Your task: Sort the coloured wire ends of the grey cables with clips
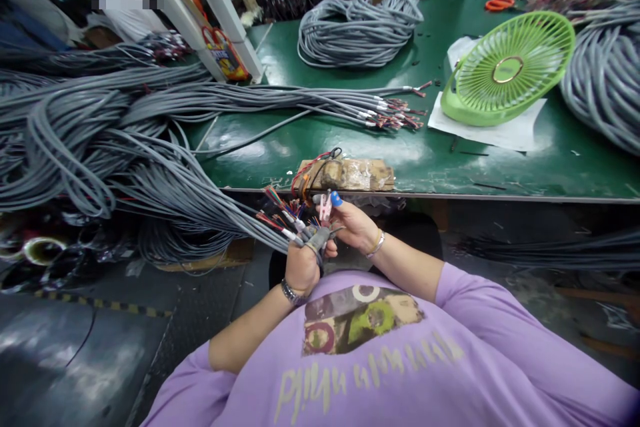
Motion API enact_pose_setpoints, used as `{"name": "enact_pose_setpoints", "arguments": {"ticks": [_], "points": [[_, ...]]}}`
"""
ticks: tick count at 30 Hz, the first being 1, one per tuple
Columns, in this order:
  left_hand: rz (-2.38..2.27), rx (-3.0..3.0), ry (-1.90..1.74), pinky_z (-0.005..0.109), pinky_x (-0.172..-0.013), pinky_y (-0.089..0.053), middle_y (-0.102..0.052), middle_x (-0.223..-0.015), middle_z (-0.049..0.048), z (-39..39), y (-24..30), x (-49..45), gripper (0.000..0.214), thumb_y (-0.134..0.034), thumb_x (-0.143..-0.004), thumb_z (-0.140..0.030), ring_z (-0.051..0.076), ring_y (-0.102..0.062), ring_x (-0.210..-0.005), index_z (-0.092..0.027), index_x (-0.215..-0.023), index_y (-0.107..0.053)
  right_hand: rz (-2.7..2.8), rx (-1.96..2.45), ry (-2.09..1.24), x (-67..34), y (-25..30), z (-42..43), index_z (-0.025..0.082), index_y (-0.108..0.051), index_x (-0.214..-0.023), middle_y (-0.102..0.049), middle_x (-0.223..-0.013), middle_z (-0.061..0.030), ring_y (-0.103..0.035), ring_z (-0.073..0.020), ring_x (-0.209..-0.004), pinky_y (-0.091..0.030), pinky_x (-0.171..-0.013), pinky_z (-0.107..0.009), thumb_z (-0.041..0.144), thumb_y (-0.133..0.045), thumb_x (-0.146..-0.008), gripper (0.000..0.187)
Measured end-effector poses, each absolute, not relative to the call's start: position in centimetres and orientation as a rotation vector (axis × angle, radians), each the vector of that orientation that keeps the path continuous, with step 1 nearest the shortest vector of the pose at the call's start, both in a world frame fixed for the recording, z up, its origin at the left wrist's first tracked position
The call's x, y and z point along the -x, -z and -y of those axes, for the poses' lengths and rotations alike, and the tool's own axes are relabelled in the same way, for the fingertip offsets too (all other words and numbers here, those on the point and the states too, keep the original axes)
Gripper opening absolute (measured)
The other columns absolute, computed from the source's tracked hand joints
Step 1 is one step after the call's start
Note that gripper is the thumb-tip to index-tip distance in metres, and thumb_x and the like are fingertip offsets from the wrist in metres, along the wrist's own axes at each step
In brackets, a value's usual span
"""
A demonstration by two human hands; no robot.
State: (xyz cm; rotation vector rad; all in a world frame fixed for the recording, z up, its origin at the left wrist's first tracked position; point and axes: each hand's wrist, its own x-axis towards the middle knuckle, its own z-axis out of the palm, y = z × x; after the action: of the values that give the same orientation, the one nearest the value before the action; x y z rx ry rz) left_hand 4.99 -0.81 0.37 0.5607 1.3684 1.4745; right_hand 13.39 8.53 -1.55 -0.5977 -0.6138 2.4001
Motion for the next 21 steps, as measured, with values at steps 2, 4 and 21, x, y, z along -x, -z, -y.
{"name": "enact_pose_setpoints", "arguments": {"ticks": [2,4,21], "points": [[-1.356,-0.568,-1.475,0.02,-0.044,-0.051,-0.063,-0.051,-0.0006,0.9,-0.4,-4.9,0.027,-0.077,-0.064,-0.037,0.009,-0.058,-0.044,-0.014,-0.065,-0.062,0.525,0.603,-2.389,-13.4,1.7,-8.5,0.016,-0.066,-0.094,-0.06,-0.064,-0.0008,-0.052,-0.0113,-0.052,-0.042,-0.048,-0.022,0.058,-0.052,-0.087,0.045],[-1.35,-0.571,-1.484,0.02,-0.044,-0.05,-0.063,-0.051,-0.0007,1.0,-0.5,-4.8,0.026,-0.076,-0.065,-0.036,0.009,-0.058,-0.044,-0.014,-0.065,-0.063,0.464,0.6,-2.388,-13.4,1.9,-8.5,0.016,-0.066,-0.09,-0.063,-0.068,-0.0017,-0.054,-0.0109,-0.055,-0.043,-0.051,-0.022,0.057,-0.051,-0.088,0.044],[-1.349,-0.544,-1.613,0.02,-0.045,-0.05,-0.064,-0.053,-0.0021,1.0,-1.0,-4.8,0.027,-0.077,-0.063,-0.037,0.01,-0.059,-0.046,-0.015,-0.068,-0.062,0.575,0.575,-2.39,-14.0,2.2,-8.9,0.014,-0.068,-0.093,-0.064,-0.072,-0.0026,-0.055,-0.01,-0.06,-0.042,-0.053,-0.02,0.051,-0.053,-0.089,0.04]]}}
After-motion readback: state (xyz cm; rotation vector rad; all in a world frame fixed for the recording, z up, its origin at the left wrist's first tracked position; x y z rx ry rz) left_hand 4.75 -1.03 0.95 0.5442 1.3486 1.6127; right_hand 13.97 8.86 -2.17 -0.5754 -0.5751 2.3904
